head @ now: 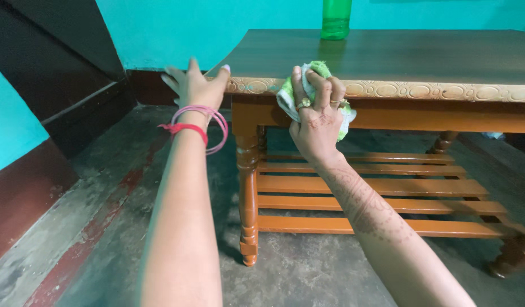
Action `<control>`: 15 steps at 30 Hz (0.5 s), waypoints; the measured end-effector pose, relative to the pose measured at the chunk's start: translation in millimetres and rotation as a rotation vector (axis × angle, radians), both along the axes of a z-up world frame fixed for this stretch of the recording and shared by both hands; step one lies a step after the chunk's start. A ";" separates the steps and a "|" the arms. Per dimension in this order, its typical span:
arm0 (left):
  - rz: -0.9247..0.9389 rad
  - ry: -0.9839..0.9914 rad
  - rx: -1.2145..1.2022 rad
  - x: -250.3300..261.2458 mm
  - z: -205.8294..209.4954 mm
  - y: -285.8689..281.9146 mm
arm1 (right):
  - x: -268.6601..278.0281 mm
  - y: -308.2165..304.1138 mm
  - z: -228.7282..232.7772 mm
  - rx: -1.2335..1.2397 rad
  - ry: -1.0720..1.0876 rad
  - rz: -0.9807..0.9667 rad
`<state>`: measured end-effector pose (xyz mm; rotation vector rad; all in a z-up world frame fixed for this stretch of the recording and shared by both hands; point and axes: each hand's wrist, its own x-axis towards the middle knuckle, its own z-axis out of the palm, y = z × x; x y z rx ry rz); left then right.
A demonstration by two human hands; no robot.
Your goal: The person sprays a wooden table with a green spray bottle and wipes the surface with a cloth. The person moves the spray bottle aside and continues wiping the table top and edges.
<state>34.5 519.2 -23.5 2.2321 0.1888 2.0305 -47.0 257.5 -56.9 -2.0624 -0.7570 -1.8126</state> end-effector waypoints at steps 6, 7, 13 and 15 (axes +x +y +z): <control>-0.819 0.324 -0.783 -18.2 7.9 -17.5 | -9.9 -9.3 10.6 -0.172 -0.108 -0.044; -0.900 0.279 -0.838 -23.9 11.5 -21.6 | -12.4 -14.6 13.3 -0.211 -0.078 -0.002; -1.102 0.096 -0.985 -23.3 12.7 -28.6 | -30.9 -13.1 11.4 -0.326 -0.049 0.207; -1.118 0.048 -0.987 -23.9 10.8 -27.4 | -29.2 3.8 5.8 -0.185 -0.055 0.162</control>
